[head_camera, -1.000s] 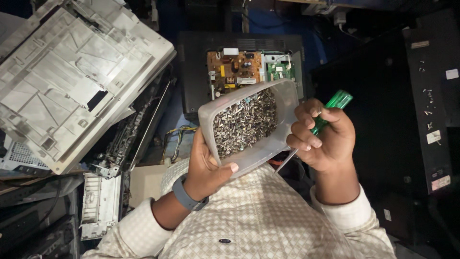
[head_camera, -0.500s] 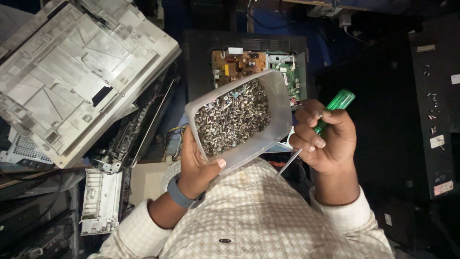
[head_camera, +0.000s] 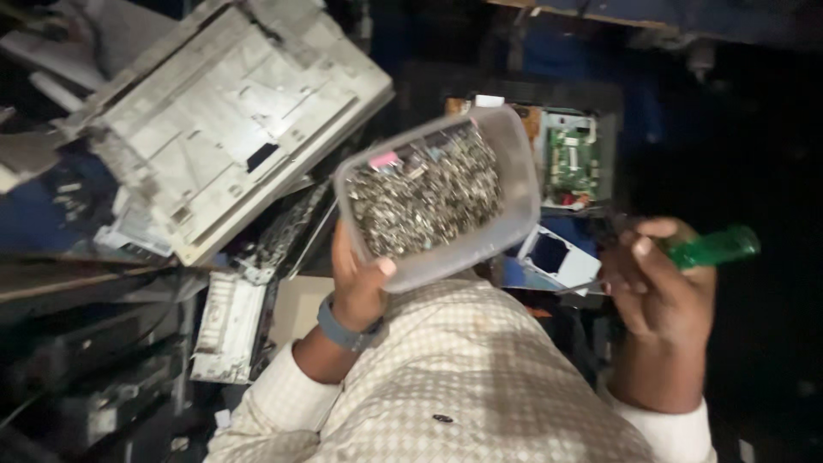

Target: The person uses a green-handled screwdriver to remove screws from an open electronic device on a workbench. They place the screws into a clear plastic container and continue unscrewing components from the circuit board.

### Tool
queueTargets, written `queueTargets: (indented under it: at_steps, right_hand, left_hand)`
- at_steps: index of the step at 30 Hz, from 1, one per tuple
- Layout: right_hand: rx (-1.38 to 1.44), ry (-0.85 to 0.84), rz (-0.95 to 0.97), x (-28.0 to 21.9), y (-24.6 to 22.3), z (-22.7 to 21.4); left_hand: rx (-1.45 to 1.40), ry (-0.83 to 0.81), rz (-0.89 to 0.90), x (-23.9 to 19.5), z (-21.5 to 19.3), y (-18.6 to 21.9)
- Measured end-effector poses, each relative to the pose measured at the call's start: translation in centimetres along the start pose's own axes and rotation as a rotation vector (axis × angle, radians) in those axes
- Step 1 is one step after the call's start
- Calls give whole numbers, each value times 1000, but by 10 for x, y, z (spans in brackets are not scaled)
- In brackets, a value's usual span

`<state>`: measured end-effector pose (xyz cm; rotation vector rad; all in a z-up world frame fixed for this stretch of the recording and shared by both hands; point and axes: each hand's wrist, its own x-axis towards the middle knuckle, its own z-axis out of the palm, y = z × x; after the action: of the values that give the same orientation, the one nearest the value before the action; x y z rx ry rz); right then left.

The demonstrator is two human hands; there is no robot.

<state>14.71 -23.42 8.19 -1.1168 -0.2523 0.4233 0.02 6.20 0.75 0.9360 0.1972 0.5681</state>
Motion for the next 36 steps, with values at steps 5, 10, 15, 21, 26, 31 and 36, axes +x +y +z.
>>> queueTargets:
  at_steps: [5, 10, 15, 21, 26, 31, 36]
  right_hand:
    - [-99, 164, 26, -10, 18, -21]
    - [-281, 316, 160, -15, 34, -33]
    - [-387, 246, 158, -8, 43, -34]
    - [-444, 252, 149, 0, 40, -27]
    - [-431, 211, 136, 4, 48, -27]
    - [-433, 217, 184, 6, 56, -31]
    - [-630, 183, 353, 9, 51, -12]
  left_hand:
    - [-14, 212, 156, 30, -28, 27]
    - [91, 451, 103, 56, -59, 58]
    - [135, 556, 64, 76, -92, 70]
    - [105, 588, -5, 82, -124, 61]
    - [578, 708, -65, 75, -136, 72]
    - [1527, 724, 64, 66, -111, 95]
    - [1670, 441, 423, 41, -26, 90]
